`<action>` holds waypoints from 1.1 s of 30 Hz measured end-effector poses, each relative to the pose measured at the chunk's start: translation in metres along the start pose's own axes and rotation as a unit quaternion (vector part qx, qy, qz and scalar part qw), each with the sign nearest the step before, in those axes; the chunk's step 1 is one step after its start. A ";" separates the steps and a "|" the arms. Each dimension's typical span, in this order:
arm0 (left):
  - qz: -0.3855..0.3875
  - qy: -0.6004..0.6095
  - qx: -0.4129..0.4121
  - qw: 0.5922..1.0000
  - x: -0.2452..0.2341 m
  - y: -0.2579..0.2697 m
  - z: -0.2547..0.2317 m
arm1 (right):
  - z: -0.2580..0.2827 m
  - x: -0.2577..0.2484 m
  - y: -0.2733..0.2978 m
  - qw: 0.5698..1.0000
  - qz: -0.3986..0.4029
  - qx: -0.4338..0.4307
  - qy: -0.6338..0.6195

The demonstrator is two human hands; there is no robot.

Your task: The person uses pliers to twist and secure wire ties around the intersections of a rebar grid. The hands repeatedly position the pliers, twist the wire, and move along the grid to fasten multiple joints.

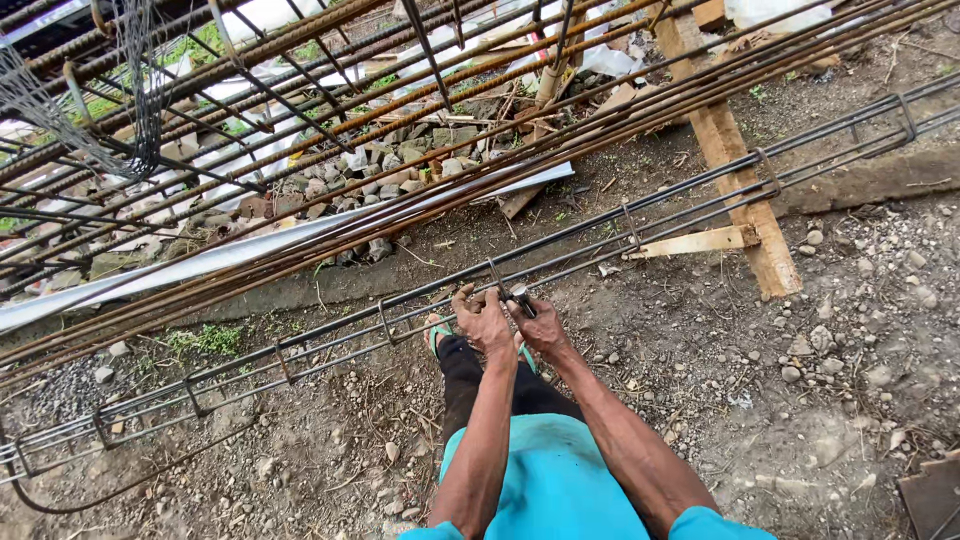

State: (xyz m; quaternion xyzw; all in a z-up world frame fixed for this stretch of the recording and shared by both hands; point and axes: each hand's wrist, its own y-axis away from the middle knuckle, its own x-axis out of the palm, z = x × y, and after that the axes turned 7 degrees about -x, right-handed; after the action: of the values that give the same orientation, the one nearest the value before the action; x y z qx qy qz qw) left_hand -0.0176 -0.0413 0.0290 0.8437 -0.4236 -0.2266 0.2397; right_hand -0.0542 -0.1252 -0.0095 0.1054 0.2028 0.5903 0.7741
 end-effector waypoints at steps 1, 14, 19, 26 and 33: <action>0.000 0.001 0.000 1.000 -0.006 0.004 0.003 | 0.006 -0.001 0.006 1.000 0.000 0.000 0.000; 0.237 -0.278 0.455 0.812 -0.073 0.015 -0.028 | 0.049 -0.016 0.026 0.998 0.037 0.045 0.032; 0.288 -0.324 0.462 0.774 -0.082 0.019 -0.051 | 0.108 -0.015 0.046 0.989 0.029 0.084 -0.118; 0.408 -0.275 0.216 0.844 -0.088 -0.019 -0.051 | 0.182 -0.028 0.075 0.989 0.069 0.071 -0.111; 0.304 -0.554 0.249 0.734 -0.055 -0.023 -0.068 | 0.052 -0.022 0.017 0.982 0.052 -0.131 0.122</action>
State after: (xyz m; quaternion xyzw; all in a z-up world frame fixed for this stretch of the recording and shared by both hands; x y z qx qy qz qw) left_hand 0.0068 0.0300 0.0785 0.4245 -0.7564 -0.4558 -0.1998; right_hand -0.0512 -0.1370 0.0483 -0.0592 0.2115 0.6599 0.7185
